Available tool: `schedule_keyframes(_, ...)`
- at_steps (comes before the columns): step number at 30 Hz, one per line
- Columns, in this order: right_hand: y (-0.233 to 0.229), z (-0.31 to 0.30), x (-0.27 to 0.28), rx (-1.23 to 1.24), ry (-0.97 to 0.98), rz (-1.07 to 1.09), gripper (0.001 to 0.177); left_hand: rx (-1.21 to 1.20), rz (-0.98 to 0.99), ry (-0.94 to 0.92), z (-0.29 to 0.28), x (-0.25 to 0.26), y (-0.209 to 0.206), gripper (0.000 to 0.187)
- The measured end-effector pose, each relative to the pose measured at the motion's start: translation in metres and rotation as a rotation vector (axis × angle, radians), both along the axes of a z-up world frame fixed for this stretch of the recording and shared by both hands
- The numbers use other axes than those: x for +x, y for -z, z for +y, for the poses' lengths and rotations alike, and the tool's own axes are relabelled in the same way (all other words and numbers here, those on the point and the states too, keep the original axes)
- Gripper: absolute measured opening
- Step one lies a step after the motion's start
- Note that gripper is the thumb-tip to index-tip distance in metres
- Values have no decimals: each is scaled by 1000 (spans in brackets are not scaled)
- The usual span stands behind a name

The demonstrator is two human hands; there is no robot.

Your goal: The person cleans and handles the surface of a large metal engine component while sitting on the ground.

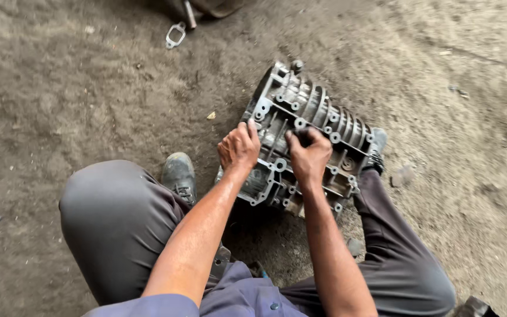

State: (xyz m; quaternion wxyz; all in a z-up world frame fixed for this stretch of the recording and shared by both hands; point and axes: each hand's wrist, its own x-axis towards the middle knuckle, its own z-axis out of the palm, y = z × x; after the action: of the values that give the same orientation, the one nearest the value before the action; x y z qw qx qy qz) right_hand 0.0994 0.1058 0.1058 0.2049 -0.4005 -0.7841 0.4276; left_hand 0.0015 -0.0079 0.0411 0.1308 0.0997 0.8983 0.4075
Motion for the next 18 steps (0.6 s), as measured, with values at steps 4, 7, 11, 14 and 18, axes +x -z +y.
schedule_keyframes(4,-3,-10,44,-315,99,-82,22,-18,59,-10,8,3,-8,54)
schedule_keyframes(7,0,-19,89,-361,139,-21,21,-38,27,-24,20,2,-11,55)
schedule_keyframes(11,14,-17,153,-364,275,129,23,56,-68,-34,21,-3,-4,55)
schedule_keyframes(14,43,-14,196,-391,398,297,24,57,-95,-41,12,-1,11,58)
schedule_keyframes(18,82,-7,227,-360,624,420,21,12,-129,-9,-4,10,25,62)
